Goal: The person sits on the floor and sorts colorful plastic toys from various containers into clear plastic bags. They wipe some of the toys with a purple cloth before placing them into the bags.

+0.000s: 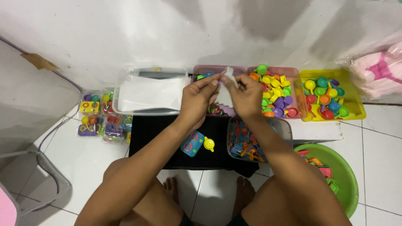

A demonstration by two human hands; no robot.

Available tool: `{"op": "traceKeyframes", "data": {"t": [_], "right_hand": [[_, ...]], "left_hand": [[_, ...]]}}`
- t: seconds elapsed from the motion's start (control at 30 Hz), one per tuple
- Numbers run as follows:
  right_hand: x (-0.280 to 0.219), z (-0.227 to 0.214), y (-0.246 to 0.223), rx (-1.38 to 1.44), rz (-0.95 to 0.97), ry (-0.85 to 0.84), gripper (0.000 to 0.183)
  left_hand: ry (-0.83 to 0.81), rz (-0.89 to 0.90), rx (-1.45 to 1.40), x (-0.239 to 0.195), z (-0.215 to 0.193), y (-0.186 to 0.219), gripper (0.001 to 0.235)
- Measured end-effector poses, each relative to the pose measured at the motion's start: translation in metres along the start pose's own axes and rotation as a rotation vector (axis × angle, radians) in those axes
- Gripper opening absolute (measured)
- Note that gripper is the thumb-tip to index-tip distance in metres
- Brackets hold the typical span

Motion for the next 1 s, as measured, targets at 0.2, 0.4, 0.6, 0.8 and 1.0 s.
{"op": "traceKeyframes", "data": {"t": [0.2, 0.4, 0.6, 0.8, 1.0], "right_hand": [[-0.007, 0.003, -0.009, 0.15, 0.044, -0.017, 0.015], [-0.006, -0.006, -0.013, 0.095, -0.101, -0.101, 0.015], [0.01, -0.044, -0.016, 0.343, -0.073, 0.042, 0.011], [0.031, -0.094, -0.002, 0.881, 0.049, -0.075, 0.036], [0.039, -0.119, -0.002, 1.032, 0.031, 0.015, 0.04]], "left_hand": [[-0.003, -0.012, -0.047, 0.007, -0.003, -0.007, 0.037], [0.009, -0.026, -0.129, 0.0, -0.006, 0.008, 0.038], [0.028, 0.062, 0.212, 0.005, -0.031, 0.019, 0.027], [-0.198, 0.213, 0.959, 0.001, -0.032, -0.012, 0.021], [-0.622, 0.195, 1.327, 0.004, -0.036, -0.084, 0.013]]}}
Point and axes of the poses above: each hand's wrist, its own x-axis towards the middle knuckle, its own z-axis out of the palm, y = z × x, the point moved 5 cm from there along x, towards the middle knuckle, and after that the axes turned 7 degrees about -z, right-handed, at the moved point
